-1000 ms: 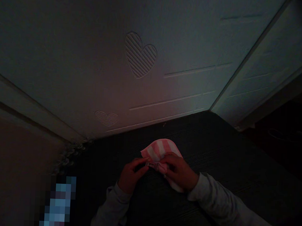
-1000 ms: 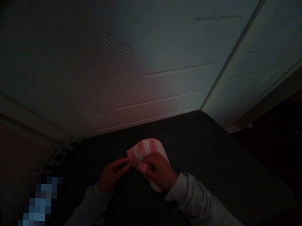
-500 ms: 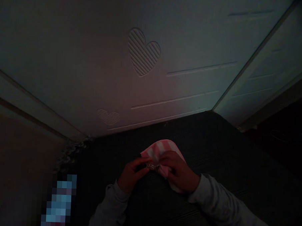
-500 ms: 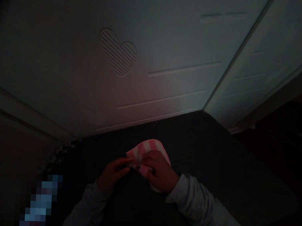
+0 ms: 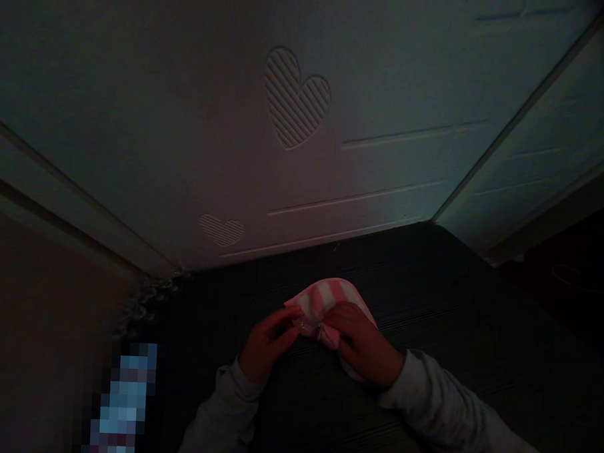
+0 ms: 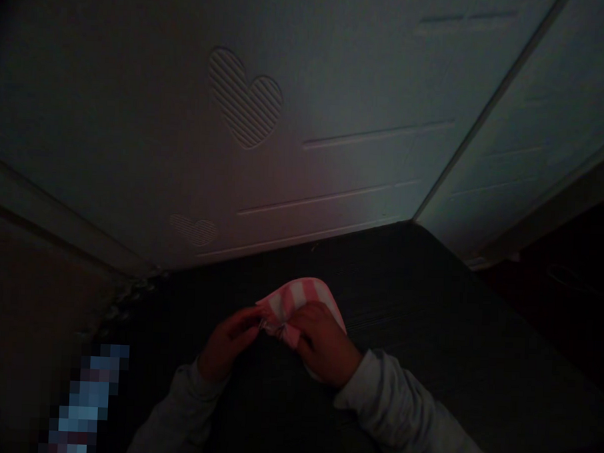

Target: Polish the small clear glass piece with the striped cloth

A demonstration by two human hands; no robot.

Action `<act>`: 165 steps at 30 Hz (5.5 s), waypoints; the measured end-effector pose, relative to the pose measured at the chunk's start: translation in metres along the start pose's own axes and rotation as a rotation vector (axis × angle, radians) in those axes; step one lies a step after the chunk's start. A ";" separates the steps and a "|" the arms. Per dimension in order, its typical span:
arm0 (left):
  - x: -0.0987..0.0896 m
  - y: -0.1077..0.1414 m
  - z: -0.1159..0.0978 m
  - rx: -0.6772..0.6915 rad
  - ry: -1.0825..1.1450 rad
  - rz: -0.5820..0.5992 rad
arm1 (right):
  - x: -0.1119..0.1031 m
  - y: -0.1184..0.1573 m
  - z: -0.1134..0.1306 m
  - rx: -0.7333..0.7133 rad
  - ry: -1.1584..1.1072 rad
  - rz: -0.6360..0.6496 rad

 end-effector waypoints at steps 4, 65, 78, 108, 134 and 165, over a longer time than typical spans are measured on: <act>0.001 0.000 -0.004 -0.021 0.008 -0.013 | 0.003 -0.001 0.002 -0.009 0.029 0.052; 0.002 0.000 -0.005 -0.015 -0.168 -0.019 | 0.003 0.004 0.005 -0.039 -0.006 0.021; 0.002 0.001 -0.007 0.003 -0.188 -0.027 | 0.002 0.002 0.003 -0.002 -0.036 0.018; 0.004 0.001 -0.006 -0.006 -0.193 -0.018 | 0.001 0.004 0.001 -0.007 -0.012 0.032; 0.002 -0.001 0.005 -0.062 -0.091 0.012 | -0.002 0.005 -0.002 0.030 -0.031 -0.009; -0.041 0.015 -0.169 0.268 0.028 -0.306 | -0.096 -0.114 0.034 0.186 -0.434 -0.176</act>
Point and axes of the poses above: each hand's wrist, its own y-axis away from the middle knuckle, its own x-axis out of the palm, z = x × y, the point moved 10 cm from there along -y, towards the middle knuckle, and after that the axes turned 8 degrees about -x, right-handed, at the moved point
